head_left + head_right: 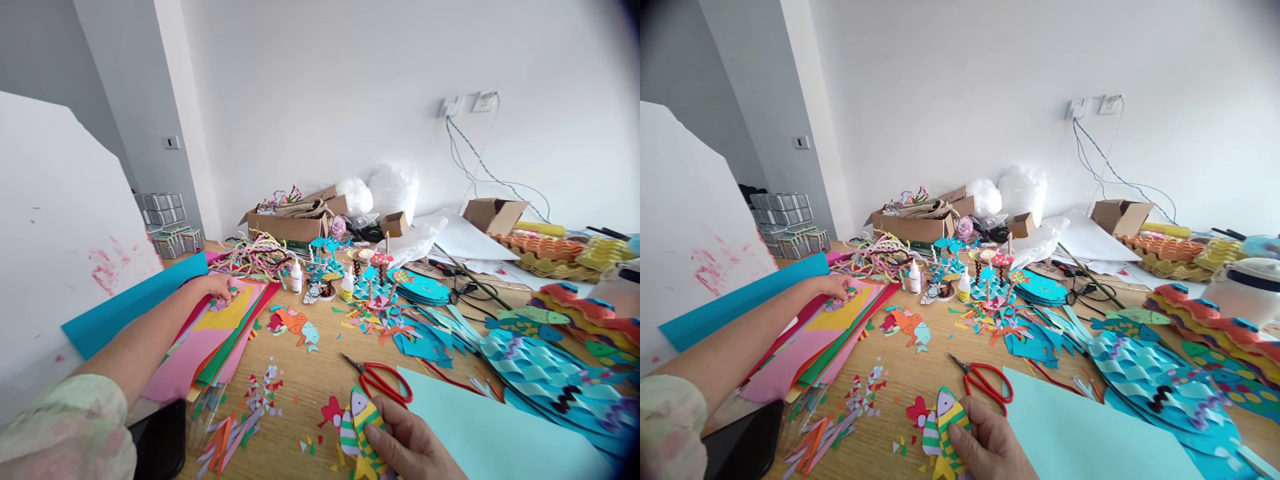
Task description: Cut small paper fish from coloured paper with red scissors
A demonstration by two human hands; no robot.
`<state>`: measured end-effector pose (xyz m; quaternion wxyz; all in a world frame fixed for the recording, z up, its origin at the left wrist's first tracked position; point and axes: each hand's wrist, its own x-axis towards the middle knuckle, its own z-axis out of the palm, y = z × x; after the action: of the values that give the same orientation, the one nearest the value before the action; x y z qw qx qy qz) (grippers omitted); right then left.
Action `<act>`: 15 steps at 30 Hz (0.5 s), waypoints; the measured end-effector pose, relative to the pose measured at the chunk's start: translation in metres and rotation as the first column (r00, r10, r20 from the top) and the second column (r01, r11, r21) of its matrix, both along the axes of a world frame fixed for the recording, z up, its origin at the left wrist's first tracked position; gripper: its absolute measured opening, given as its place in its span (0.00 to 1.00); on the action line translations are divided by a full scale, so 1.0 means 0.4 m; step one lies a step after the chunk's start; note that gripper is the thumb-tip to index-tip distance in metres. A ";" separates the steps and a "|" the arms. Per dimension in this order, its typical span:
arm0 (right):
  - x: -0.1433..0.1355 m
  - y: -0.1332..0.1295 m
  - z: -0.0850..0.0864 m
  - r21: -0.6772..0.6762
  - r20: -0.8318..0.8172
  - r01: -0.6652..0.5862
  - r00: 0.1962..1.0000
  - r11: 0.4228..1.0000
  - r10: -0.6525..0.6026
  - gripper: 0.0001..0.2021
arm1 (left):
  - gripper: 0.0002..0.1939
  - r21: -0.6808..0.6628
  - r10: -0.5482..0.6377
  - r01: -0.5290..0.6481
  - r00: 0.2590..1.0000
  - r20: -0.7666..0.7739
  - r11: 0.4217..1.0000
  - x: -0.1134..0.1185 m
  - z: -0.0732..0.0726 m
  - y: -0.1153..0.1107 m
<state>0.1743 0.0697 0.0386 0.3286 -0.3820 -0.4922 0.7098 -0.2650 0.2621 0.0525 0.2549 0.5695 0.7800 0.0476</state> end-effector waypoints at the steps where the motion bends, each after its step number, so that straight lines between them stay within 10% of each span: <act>1: 0.000 0.000 0.001 0.005 -0.002 0.000 1.000 1.000 0.000 0.16 | 0.16 0.006 0.000 0.000 1.000 0.005 1.000 0.003 0.000 -0.003; 15: 0.000 -0.002 0.008 0.035 -0.017 -0.027 0.999 0.999 0.027 0.17 | 0.16 0.303 0.003 -0.056 0.985 0.171 0.951 0.029 0.057 -0.032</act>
<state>0.1742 0.0688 0.0417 0.3299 -0.3633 -0.5068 0.7088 -0.2535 0.2493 0.0754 0.2276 0.5843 0.7473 0.2200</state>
